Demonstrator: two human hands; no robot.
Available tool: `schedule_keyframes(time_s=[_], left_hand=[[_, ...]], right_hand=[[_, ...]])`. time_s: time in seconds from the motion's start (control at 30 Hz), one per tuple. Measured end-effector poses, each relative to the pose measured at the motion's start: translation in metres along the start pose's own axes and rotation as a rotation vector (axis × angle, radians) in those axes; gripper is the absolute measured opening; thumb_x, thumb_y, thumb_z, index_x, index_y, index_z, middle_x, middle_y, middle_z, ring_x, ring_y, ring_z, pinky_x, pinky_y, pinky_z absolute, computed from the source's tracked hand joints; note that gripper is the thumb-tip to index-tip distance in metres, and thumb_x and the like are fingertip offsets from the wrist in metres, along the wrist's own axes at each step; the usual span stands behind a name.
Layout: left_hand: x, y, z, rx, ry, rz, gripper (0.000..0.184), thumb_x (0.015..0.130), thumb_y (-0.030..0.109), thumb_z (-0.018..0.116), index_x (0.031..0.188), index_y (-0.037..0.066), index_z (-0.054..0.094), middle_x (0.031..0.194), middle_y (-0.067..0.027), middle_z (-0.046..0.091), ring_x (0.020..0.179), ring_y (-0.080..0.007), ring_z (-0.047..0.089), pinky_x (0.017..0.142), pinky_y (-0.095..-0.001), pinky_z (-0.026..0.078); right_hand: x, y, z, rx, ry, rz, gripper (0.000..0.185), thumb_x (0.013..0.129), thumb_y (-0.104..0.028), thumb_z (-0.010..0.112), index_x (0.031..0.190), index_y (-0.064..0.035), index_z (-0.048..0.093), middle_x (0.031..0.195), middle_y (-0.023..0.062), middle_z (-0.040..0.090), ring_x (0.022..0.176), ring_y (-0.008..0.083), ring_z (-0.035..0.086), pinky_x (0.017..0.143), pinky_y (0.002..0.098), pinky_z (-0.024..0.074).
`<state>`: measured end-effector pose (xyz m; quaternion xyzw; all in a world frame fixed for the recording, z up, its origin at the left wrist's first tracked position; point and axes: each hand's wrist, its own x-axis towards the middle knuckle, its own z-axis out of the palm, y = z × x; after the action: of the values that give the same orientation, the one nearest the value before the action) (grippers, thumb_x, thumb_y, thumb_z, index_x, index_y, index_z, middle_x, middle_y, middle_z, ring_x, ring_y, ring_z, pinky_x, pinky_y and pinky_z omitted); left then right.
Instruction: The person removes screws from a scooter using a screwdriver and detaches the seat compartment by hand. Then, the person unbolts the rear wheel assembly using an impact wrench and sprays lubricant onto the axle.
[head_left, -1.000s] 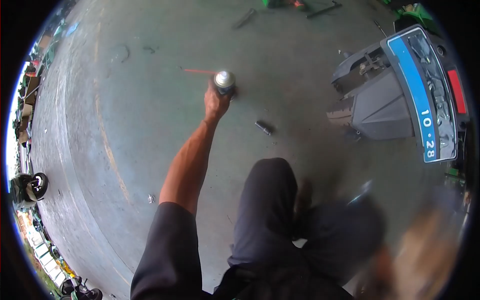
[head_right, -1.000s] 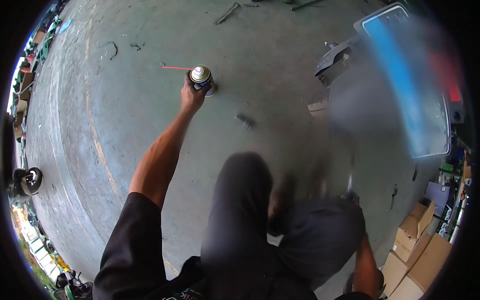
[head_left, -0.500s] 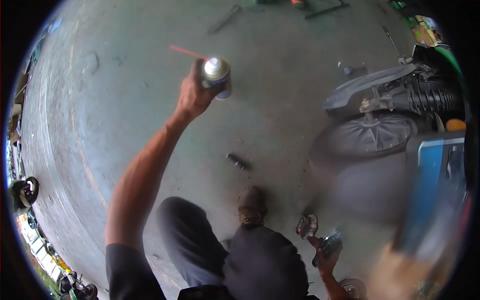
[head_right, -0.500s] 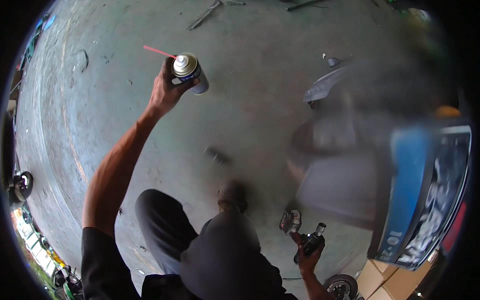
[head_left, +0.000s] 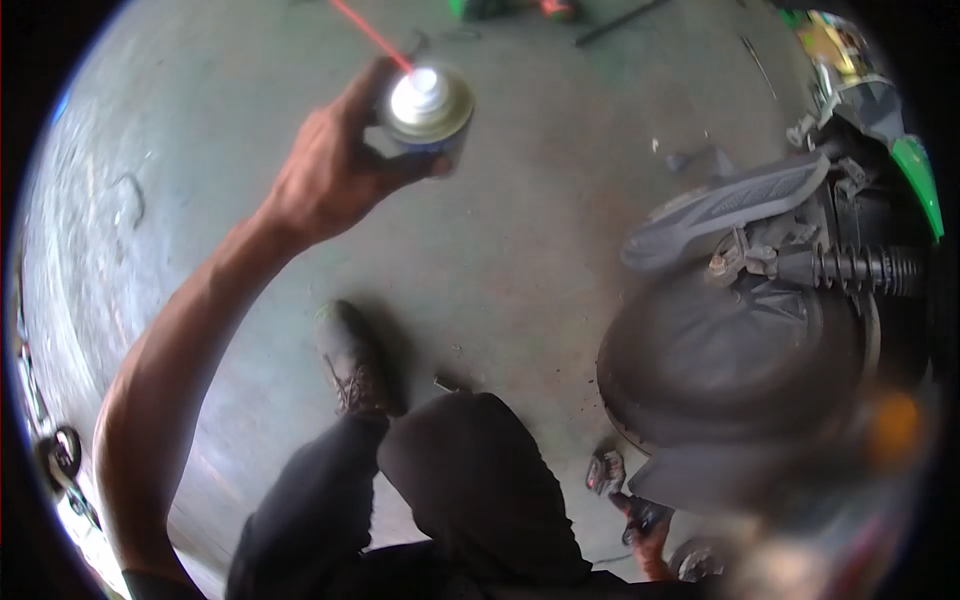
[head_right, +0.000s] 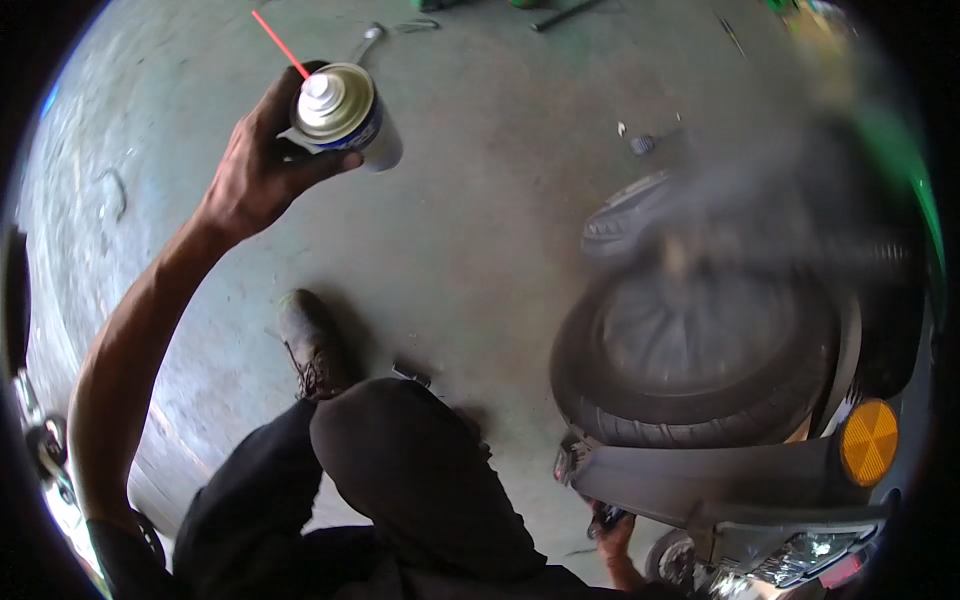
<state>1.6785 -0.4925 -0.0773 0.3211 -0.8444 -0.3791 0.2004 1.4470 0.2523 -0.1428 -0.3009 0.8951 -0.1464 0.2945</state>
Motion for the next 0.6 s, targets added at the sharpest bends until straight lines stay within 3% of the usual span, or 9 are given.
schedule_keyframes(time_s=[0.07,0.13,0.2,0.23,0.27,0.33,0.4,0.6], left_hand=[[0.016,-0.025,0.017,-0.107,-0.103,-0.01,0.069,0.078,0.021,0.079,0.134,0.003,0.043,0.119,-0.0132,0.062,0.111,-0.0259,0.061,0.09,-0.0384,0.052],[0.031,-0.051,0.048,-0.124,-0.152,0.024,0.068,0.078,0.016,0.079,0.134,0.003,0.043,0.119,-0.0121,0.062,0.108,-0.0247,0.062,0.087,-0.0373,0.054],[0.041,-0.063,0.076,-0.175,-0.202,-0.023,0.067,0.077,0.014,0.079,0.134,0.004,0.043,0.119,-0.012,0.062,0.107,-0.0248,0.062,0.085,-0.0372,0.055],[0.045,-0.057,0.084,-0.213,-0.256,-0.101,0.068,0.076,0.013,0.08,0.133,0.005,0.043,0.12,-0.0126,0.062,0.106,-0.0244,0.063,0.085,-0.0364,0.055],[0.05,-0.06,0.093,-0.218,-0.272,-0.052,0.068,0.076,0.013,0.079,0.134,0.006,0.044,0.119,-0.0136,0.062,0.106,-0.0262,0.063,0.084,-0.0359,0.054],[0.056,-0.072,0.114,-0.183,-0.268,0.136,0.07,0.077,0.021,0.078,0.134,0.009,0.039,0.119,-0.0188,0.059,0.091,-0.0353,0.065,0.071,-0.0405,0.056],[0.062,-0.071,0.121,-0.157,-0.328,0.094,0.068,0.076,0.014,0.079,0.133,0.006,0.043,0.119,-0.0152,0.062,0.109,-0.0294,0.062,0.083,-0.0354,0.054],[0.059,-0.082,0.139,-0.217,-0.354,0.122,0.06,0.081,0.012,0.073,0.131,0.004,0.043,0.122,-0.0161,0.059,0.111,-0.0292,0.06,0.075,-0.0364,0.055]], right_hand=[[-0.055,-0.003,-0.01,0.016,-0.038,0.155,0.031,0.078,-0.011,0.072,0.104,0.0009,0.062,0.094,0.0164,0.063,0.092,0.0338,0.061,0.088,0.0404,0.0471],[-0.053,-0.011,-0.01,-0.253,0.078,-0.063,0.02,0.078,-0.012,0.072,0.093,-0.0014,0.065,0.084,0.0156,0.064,0.084,0.035,0.062,0.082,0.0406,0.0489],[-0.09,0.062,0.003,-0.641,-0.003,-0.203,0.027,0.077,-0.015,0.074,0.097,-0.0015,0.062,0.084,0.0153,0.064,0.083,0.0347,0.061,0.079,0.0407,0.0493],[-0.099,0.053,-0.002,-0.573,0.014,-0.149,0.027,0.077,-0.015,0.074,0.098,-0.0014,0.062,0.084,0.0154,0.064,0.083,0.0347,0.061,0.079,0.0407,0.0493],[-0.102,0.041,-0.004,-0.513,0.018,-0.077,0.028,0.077,-0.015,0.074,0.098,-0.0014,0.062,0.084,0.0154,0.064,0.083,0.0347,0.061,0.079,0.0408,0.0494],[-0.116,0.007,-0.02,-0.325,0.083,0.116,0.028,0.077,-0.016,0.074,0.098,-0.0013,0.062,0.085,0.0155,0.064,0.083,0.0348,0.061,0.079,0.0408,0.0494],[-0.121,-0.029,-0.03,-0.226,0.15,0.257,0.029,0.077,-0.016,0.074,0.099,-0.0012,0.061,0.085,0.0156,0.064,0.083,0.0348,0.061,0.078,0.0409,0.0494],[-0.126,-0.098,-0.071,-0.118,0.272,0.548,0.032,0.077,-0.017,0.075,0.1,-0.001,0.06,0.086,0.0159,0.064,0.083,0.0349,0.061,0.078,0.0411,0.0494]])
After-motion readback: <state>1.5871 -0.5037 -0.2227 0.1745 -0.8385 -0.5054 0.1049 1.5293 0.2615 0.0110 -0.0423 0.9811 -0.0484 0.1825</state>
